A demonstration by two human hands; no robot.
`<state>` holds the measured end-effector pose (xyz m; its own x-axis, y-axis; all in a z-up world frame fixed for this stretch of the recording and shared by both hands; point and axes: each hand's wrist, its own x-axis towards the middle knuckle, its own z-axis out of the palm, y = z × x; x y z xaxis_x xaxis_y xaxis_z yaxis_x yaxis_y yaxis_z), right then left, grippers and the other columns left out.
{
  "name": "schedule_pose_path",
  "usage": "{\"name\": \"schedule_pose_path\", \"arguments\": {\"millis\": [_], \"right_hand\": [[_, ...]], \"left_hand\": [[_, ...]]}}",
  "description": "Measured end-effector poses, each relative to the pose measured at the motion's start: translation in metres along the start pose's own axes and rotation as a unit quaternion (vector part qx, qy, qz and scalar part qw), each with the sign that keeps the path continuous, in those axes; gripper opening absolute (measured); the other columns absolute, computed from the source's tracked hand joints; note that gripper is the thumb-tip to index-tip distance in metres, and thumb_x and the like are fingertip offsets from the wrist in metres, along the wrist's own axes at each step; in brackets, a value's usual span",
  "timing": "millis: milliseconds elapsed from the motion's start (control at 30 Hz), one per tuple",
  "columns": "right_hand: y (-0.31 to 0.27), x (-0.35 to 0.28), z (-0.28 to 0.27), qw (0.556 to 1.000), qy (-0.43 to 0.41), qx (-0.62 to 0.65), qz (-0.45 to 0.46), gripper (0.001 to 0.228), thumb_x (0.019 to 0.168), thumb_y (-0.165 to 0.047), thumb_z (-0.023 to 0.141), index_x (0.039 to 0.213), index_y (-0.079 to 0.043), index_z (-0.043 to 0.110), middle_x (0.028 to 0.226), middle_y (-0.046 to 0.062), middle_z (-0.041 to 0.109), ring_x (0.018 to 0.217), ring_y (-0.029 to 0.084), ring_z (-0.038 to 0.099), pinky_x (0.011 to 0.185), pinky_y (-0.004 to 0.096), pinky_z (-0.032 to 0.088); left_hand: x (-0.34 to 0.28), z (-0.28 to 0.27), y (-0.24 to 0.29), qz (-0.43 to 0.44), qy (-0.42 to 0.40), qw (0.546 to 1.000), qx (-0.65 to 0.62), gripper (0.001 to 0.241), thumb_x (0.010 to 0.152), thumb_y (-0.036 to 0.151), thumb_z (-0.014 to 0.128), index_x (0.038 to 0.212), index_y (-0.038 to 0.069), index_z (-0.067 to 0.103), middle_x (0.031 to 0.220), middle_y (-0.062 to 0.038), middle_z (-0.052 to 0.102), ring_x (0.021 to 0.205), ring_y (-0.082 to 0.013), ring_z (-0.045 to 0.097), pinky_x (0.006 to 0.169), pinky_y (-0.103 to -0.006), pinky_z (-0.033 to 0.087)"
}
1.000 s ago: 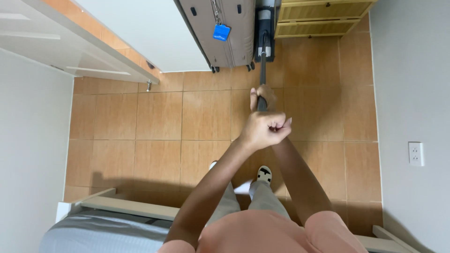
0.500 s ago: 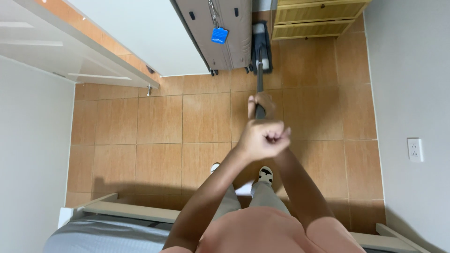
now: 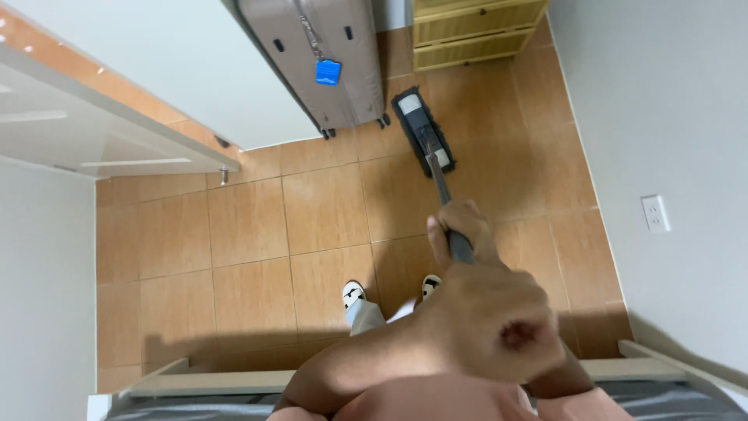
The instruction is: The person mops the tiled floor of a bedroom using a flat mop and a spray bottle. They systematically clean the area around a bed, a suitcase, and a wooden cabinet, occasionally spraying the floor with a red liquid before mopping.
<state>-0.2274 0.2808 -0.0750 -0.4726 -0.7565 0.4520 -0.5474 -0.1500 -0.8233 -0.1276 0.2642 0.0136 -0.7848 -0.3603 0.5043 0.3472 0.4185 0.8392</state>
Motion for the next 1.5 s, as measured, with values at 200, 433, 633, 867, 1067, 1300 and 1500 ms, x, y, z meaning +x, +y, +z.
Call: {"name": "schedule_pose_path", "arguments": {"millis": [200,433,633,867,1067,1300,1500], "right_hand": [[0.026,-0.026,-0.056,0.998,-0.051,-0.033,-0.036,0.024,0.089,0.003,0.064,0.071,-0.006,0.051,0.066,0.008,0.054,0.06,0.024,0.052,0.063,0.037,0.041],[0.057,-0.03,-0.091,0.993,-0.015,-0.117,-0.022,0.022,0.087,0.005,0.066,0.071,-0.005,0.056,0.063,0.008,0.055,0.056,0.024,0.053,0.064,0.037,0.04],[0.097,-0.039,-0.106,0.99,0.047,-0.126,-0.038,0.017,0.091,0.003,0.064,0.077,-0.004,0.059,0.068,0.008,0.059,0.061,0.025,0.058,0.067,0.036,0.043],[0.084,-0.039,-0.114,0.99,0.039,-0.129,-0.029,0.021,0.091,0.005,0.065,0.074,-0.005,0.057,0.068,0.007,0.06,0.064,0.025,0.061,0.07,0.037,0.045],[0.095,-0.047,-0.135,0.983,0.027,-0.183,-0.014,0.027,0.086,0.007,0.066,0.065,-0.004,0.052,0.063,0.01,0.058,0.059,0.027,0.06,0.065,0.036,0.043],[0.183,-0.057,-0.133,0.982,0.094,-0.109,-0.122,0.028,0.09,0.007,0.063,0.068,-0.001,0.048,0.066,0.013,0.056,0.061,0.03,0.06,0.066,0.037,0.047],[0.282,-0.063,-0.124,0.986,0.113,-0.108,-0.063,0.027,0.096,0.003,0.064,0.073,-0.001,0.052,0.074,0.013,0.059,0.073,0.029,0.063,0.082,0.044,0.05]], "left_hand": [[0.005,0.032,0.029,0.022,-0.053,0.995,-0.085,0.024,0.102,0.006,0.074,0.083,0.006,0.06,0.074,-0.003,0.059,0.066,-0.0145,0.064,0.061,-0.0266,0.05],[0.036,0.055,0.007,0.087,-0.052,0.989,-0.106,0.03,0.098,0.001,0.071,0.075,0.005,0.052,0.073,-0.004,0.055,0.062,-0.0168,0.058,0.061,-0.0284,0.049],[0.036,0.102,-0.033,0.154,-0.009,0.977,-0.146,0.032,0.081,-0.006,0.067,0.067,0.008,0.041,0.066,-0.003,0.041,0.05,-0.017,0.045,0.046,-0.0296,0.034],[0.042,0.097,-0.037,0.179,-0.021,0.973,-0.146,0.034,0.074,-0.007,0.067,0.063,0.008,0.039,0.061,-0.004,0.037,0.049,-0.0193,0.035,0.048,-0.0333,0.031],[0.039,0.115,-0.045,0.178,-0.066,0.954,-0.23,0.032,0.076,-0.007,0.068,0.065,0.008,0.041,0.065,-0.005,0.04,0.052,-0.0208,0.038,0.05,-0.034,0.035],[0.036,0.139,-0.099,0.164,-0.104,0.969,-0.152,0.032,0.077,-0.004,0.071,0.068,0.009,0.043,0.065,-0.003,0.037,0.053,-0.019,0.039,0.047,-0.031,0.032],[0.017,0.186,-0.219,0.157,-0.151,0.976,-0.021,0.029,0.079,0.003,0.074,0.069,0.011,0.048,0.065,-0.004,0.049,0.055,-0.0206,0.048,0.052,-0.0336,0.039]]}}
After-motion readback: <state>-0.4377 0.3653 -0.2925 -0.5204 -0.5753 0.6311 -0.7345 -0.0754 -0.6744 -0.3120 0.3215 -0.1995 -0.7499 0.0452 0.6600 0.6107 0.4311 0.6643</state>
